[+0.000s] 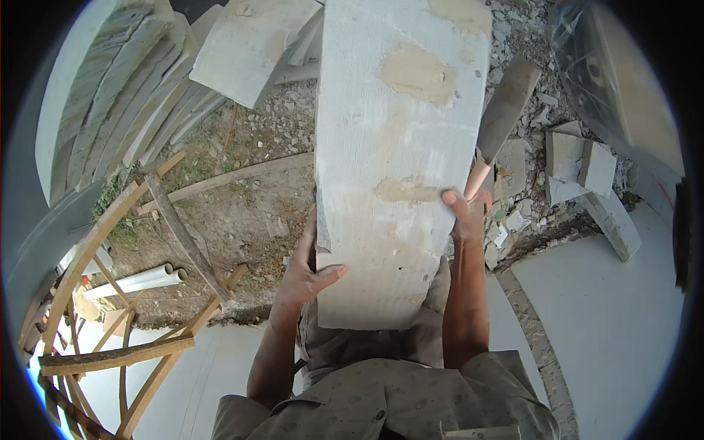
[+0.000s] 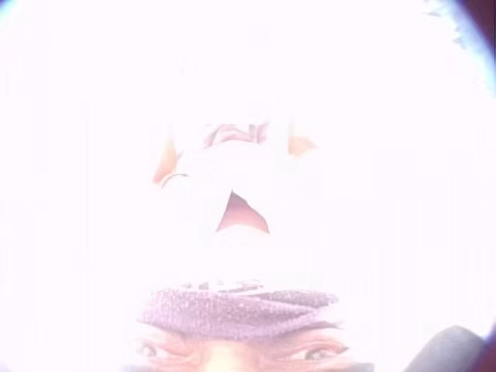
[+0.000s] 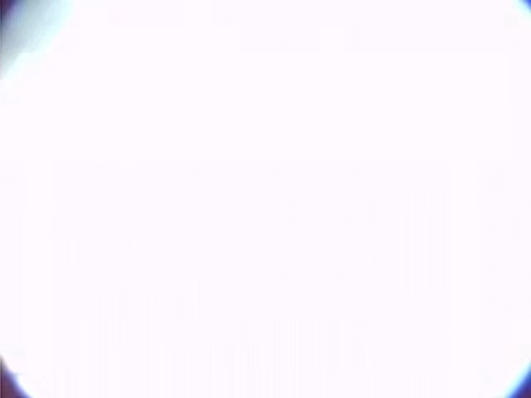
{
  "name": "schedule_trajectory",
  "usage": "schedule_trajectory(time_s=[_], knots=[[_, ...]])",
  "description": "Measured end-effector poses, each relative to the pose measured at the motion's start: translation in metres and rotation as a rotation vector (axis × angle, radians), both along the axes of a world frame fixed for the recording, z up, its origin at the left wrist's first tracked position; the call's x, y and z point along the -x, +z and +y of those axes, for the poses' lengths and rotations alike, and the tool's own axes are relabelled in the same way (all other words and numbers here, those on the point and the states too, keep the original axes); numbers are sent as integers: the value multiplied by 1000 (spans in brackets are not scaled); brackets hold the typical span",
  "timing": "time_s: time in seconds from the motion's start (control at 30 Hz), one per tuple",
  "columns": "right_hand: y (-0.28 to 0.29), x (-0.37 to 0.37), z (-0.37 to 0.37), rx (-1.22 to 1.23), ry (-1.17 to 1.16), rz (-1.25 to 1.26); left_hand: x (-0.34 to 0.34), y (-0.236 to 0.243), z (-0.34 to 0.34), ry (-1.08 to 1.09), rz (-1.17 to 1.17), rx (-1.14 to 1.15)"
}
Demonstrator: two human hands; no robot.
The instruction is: Manually shaping and refining the edges of stone blocks using a saw-like tool and hitting them against other blocks.
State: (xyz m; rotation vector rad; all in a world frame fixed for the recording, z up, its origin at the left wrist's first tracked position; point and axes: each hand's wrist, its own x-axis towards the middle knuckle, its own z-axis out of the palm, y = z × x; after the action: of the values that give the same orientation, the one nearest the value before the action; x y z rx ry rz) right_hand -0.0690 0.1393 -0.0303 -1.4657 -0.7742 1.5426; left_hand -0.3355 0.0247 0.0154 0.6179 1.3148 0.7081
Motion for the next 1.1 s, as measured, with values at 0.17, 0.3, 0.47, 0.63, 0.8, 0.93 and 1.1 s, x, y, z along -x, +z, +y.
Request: schedule_trajectory(time_s=[0.17, 0.3, 0.47, 0.63, 0.8, 0.93, 1.1], knots=[[41, -4, 32, -49, -106, 238, 11, -4, 74, 18, -149, -142], [5, -2, 39, 55, -120, 18, -2, -41, 92, 18, 4, -222], [-102, -12, 33, 69, -193, 39, -22, -98, 80, 60, 243, -223], [-172, -5, 12, 73, -193, -34, -12, -147, 77, 44, 203, -201], [-166, 6, 1, 277, -193, 307, 3, -139, 53, -119, 325, -2], [-150, 18, -7, 278, -57, 85, 19, -76, 61, -79, 456, -168], [-144, 46, 4, 147, -104, -76, -28, -22, 133, -600, 1102, -731]])
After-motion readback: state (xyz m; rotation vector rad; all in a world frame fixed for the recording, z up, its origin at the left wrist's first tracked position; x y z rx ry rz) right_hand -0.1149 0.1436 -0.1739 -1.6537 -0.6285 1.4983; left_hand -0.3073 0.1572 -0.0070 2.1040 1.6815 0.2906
